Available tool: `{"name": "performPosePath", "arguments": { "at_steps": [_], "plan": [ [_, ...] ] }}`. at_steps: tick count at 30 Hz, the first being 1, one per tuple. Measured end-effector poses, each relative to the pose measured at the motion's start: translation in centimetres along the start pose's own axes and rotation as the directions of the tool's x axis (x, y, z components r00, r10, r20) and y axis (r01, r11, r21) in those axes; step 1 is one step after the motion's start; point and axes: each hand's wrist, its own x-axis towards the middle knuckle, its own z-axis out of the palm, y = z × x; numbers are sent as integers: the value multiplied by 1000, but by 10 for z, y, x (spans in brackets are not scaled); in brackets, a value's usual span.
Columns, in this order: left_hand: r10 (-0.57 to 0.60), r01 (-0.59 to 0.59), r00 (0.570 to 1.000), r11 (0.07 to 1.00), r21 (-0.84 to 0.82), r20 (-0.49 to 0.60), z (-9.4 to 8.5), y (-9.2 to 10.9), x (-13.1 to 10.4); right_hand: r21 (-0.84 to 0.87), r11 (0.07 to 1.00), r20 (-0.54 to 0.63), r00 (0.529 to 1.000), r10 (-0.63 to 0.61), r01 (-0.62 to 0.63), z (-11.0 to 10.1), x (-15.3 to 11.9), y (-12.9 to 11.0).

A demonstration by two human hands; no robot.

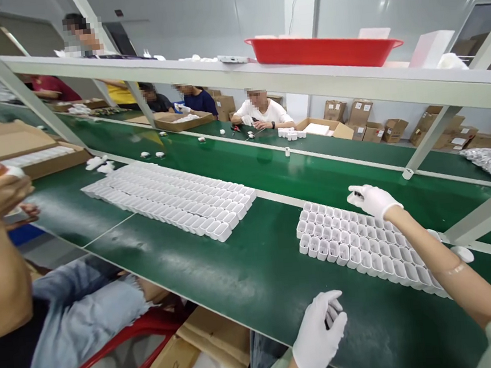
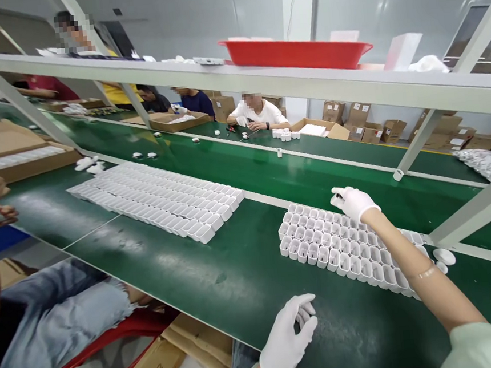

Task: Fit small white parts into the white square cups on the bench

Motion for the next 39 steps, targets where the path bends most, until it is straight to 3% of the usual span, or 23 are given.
{"name": "performPosePath", "arguments": {
  "at_steps": [5, 10, 14, 16, 18, 20, 22, 24, 26, 39],
  "plan": [
    [30, -29, 999, 999, 22, -24, 0, -2, 0, -66, 983, 76, 981, 178, -173, 18, 37, 21],
    [40, -39, 998, 999, 8, -54, 2, -2, 1, -52, 982, -22, 983, 182, -183, 10, 23, 26],
    [-13, 7, 999, 992, -129, -49, -5, 5, 2, 59, 998, -147, 989, -3, 12, 0, -40, 12],
    [-65, 53, 996, 979, -199, -57, -16, 7, 2, 140, 979, -110, 985, -134, 149, 8, -89, 3],
    [-107, 81, 988, 973, -214, -113, -32, 8, 2, 305, 908, 21, 951, -308, 287, 26, -136, -3],
    [-137, 92, 968, 973, -209, -212, -47, 6, 5, 507, 819, 171, 900, -401, 269, 50, -173, -3],
    [-152, 92, 942, 974, -207, -299, -57, 3, 8, 663, 741, 294, 875, -384, 102, 75, -191, 3],
    [-153, 90, 927, 977, -194, -343, -61, -1, 11, 744, 666, 357, 878, -318, -61, 95, -194, 11],
    [-143, 92, 927, 983, -158, -348, -58, -4, 11, 784, 606, 364, 891, -272, -136, 106, -188, 18],
    [-23, 70, 954, 987, 146, -299, -51, -24, 8, 847, 497, 360, 892, -271, -191, 113, -183, 25]
  ]
}}
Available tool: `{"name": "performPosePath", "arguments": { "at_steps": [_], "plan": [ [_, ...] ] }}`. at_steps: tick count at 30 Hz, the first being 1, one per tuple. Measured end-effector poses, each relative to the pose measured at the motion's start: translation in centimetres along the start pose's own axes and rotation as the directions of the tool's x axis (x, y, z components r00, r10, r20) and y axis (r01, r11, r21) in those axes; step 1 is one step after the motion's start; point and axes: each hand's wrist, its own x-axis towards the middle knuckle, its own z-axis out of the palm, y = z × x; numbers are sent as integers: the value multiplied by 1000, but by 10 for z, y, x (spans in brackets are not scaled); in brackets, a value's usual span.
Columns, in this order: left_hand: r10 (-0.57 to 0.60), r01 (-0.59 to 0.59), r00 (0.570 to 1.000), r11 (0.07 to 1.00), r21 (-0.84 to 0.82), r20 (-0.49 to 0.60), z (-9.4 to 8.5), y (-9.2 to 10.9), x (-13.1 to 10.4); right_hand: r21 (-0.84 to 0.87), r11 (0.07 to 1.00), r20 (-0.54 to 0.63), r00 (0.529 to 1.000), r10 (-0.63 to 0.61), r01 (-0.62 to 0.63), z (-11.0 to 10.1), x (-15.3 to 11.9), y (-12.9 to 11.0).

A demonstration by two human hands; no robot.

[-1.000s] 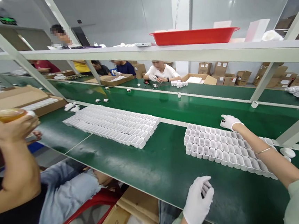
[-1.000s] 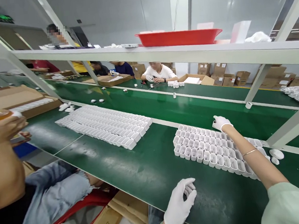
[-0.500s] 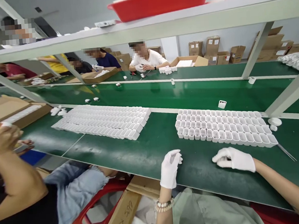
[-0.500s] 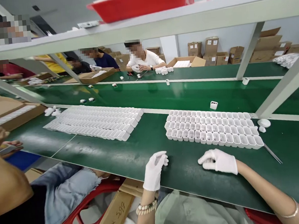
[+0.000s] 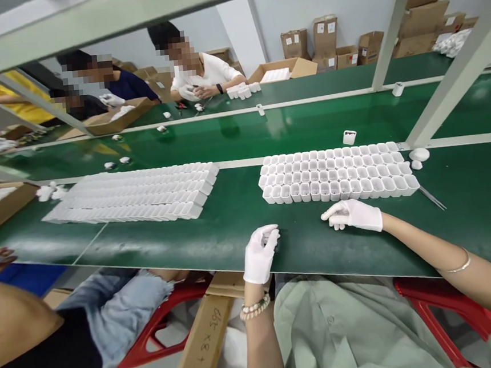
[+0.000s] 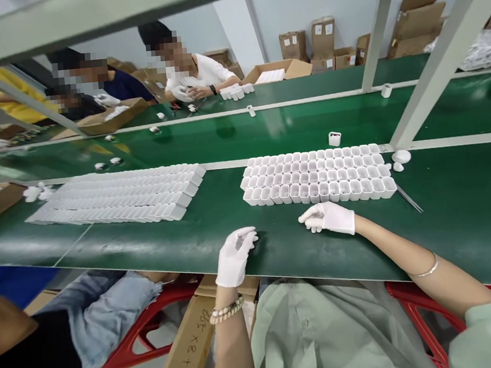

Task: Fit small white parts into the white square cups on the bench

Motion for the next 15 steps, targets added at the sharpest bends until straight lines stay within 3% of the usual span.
{"name": "performPosePath", "arguments": {
  "at_steps": [6, 9, 12, 15],
  "plan": [
    [149, -156, 988, 954, 255, 47, 0, 11, 8, 40, 999, 13, 999, -37, 36, -4, 4, 8],
    [191, -222, 975, 888, 403, 118, 13, 23, 9, 68, 996, 3, 998, -58, 58, -5, 4, 7],
    [194, -246, 969, 835, 492, 156, 46, 40, -11, 113, 990, -46, 996, -81, 86, -5, 4, 4],
    [227, -358, 927, 774, 523, 298, 100, 64, -53, 169, 979, -100, 990, -96, 112, -4, 3, 1]
  ]
}}
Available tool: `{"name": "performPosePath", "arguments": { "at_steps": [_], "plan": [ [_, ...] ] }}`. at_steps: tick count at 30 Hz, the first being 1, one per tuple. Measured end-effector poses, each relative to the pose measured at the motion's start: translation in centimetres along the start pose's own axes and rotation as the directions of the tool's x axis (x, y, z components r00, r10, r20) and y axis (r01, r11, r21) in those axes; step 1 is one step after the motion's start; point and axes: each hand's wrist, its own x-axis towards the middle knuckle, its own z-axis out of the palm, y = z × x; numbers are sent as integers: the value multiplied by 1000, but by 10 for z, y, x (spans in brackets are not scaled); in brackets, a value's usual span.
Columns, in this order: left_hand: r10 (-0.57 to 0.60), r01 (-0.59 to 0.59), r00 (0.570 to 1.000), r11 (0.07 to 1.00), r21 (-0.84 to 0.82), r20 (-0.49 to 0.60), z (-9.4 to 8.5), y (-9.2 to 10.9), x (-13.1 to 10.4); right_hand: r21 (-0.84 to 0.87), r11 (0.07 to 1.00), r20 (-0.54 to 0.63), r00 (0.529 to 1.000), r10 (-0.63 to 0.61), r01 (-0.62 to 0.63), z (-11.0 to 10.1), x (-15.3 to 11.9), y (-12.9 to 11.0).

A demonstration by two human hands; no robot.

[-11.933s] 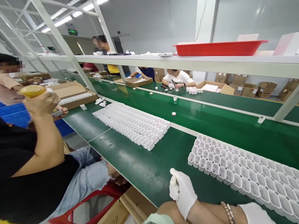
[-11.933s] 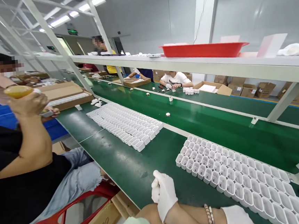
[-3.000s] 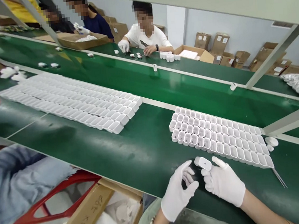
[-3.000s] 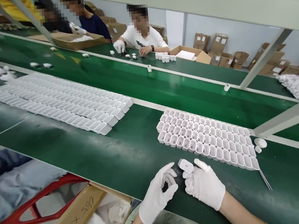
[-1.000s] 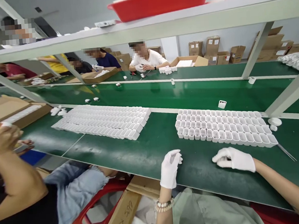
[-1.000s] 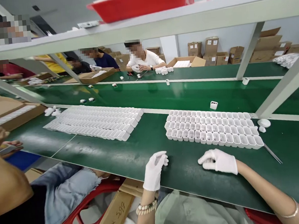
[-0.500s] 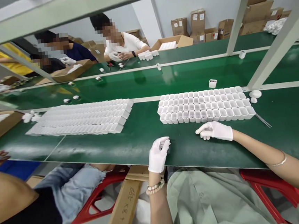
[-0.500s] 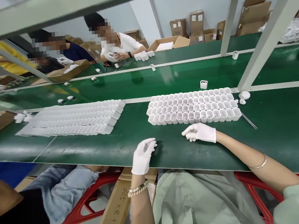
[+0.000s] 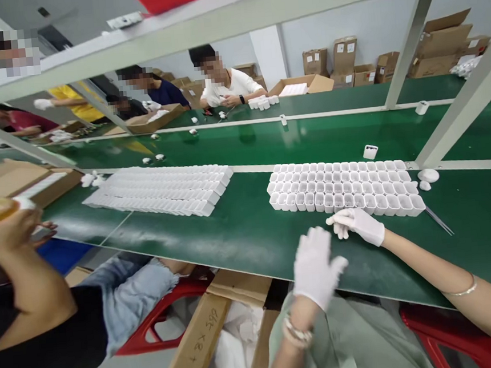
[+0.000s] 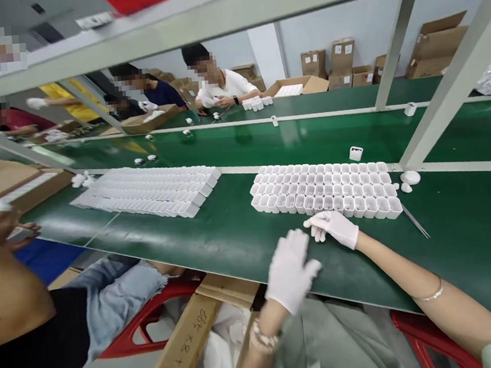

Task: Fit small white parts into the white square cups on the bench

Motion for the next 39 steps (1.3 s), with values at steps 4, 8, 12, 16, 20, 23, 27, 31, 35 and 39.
{"name": "performPosePath", "arguments": {
  "at_steps": [4, 8, 12, 16, 20, 23, 27, 31, 35, 39],
  "plan": [
    [541, -499, 813, 838, -219, 217, 44, 76, -18, 75, 997, -4, 999, 34, -33, -1, 1, 0],
    [751, -622, 624, 644, -444, 216, 35, 95, -9, 168, 982, 15, 997, 80, -81, -5, 0, 2],
    [539, -462, 827, 813, -354, 160, -14, 43, 10, 220, 971, 3, 996, 91, -89, -7, -4, 1],
    [284, -286, 957, 958, 29, 56, -32, -23, 20, 186, 981, -42, 997, 58, -49, -6, -9, -2],
    [208, -229, 972, 945, 235, 110, -20, -38, 20, 173, 985, -112, 994, 4, 15, -5, -14, -4],
    [206, -234, 970, 939, 251, 133, -15, -29, 19, 174, 984, -144, 990, -13, 39, -6, -14, -3],
    [174, -215, 971, 936, 280, 163, -16, -23, 19, 183, 979, -198, 979, -51, 88, -7, -12, 0],
    [151, -200, 973, 929, 312, 174, -12, -13, 17, 196, 972, -236, 969, -79, 127, -8, -10, 2],
    [184, -236, 964, 924, 300, 193, -1, 12, 13, 210, 968, -239, 967, -84, 136, -8, -9, 1],
    [267, -317, 929, 931, 180, 256, 3, 27, 12, 209, 969, -245, 966, -77, 130, -9, -9, -1]
  ]
}}
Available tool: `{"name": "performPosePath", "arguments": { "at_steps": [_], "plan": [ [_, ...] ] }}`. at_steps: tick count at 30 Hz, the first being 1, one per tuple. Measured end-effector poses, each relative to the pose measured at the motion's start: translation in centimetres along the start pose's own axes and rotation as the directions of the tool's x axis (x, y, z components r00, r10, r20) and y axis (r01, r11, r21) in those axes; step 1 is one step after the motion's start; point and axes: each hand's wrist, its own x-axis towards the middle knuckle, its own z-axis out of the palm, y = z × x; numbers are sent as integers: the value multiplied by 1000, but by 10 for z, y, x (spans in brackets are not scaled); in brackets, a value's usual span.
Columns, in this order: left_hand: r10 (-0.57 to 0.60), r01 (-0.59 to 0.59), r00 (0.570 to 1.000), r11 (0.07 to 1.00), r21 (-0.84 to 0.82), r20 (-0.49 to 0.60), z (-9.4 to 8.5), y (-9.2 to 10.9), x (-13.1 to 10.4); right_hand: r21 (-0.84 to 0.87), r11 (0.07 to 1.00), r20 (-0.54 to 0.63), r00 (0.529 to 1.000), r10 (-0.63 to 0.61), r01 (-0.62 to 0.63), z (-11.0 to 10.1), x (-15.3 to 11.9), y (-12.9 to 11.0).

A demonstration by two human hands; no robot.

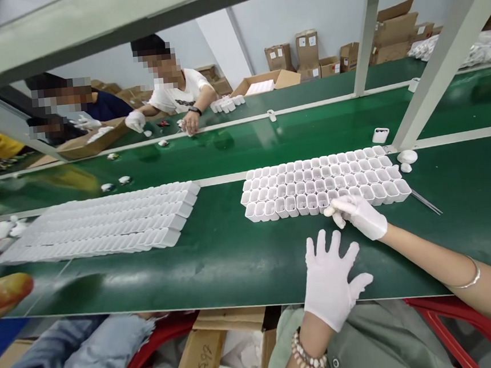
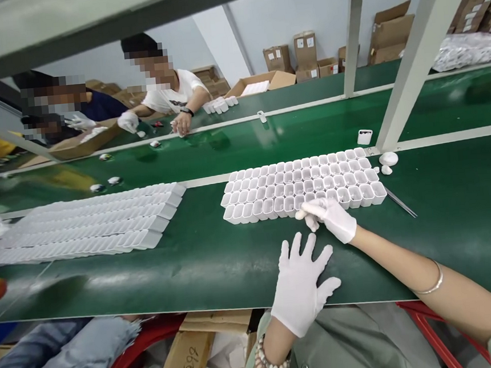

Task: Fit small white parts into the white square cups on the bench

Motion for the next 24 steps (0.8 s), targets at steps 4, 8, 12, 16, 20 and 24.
{"name": "performPosePath", "arguments": {
  "at_steps": [4, 8, 12, 16, 20, 24],
  "plan": [
    [-39, 38, 999, 999, -10, -35, -4, -22, -5, -18, 1000, -10, 1000, 0, 0, 0, 0, -1],
    [-193, 198, 972, 980, 20, -135, -9, -54, -16, -44, 999, -14, 1000, 16, -17, 3, -1, -4],
    [-316, 243, 941, 880, -408, -121, -16, -70, -28, -75, 996, -32, 999, 41, -44, 6, -4, -7],
    [-481, 183, 874, 205, -961, 64, -21, -82, -32, -103, 992, -30, 997, 66, -68, 8, -5, -6],
    [-545, 92, 822, -158, -983, 164, -22, -96, -30, -162, 980, 3, 993, 116, -114, 11, -3, 0],
    [-519, -16, 809, -491, -871, 277, -20, -100, -30, -221, 964, 27, 987, 156, -146, 14, -2, 3]
  ]
}}
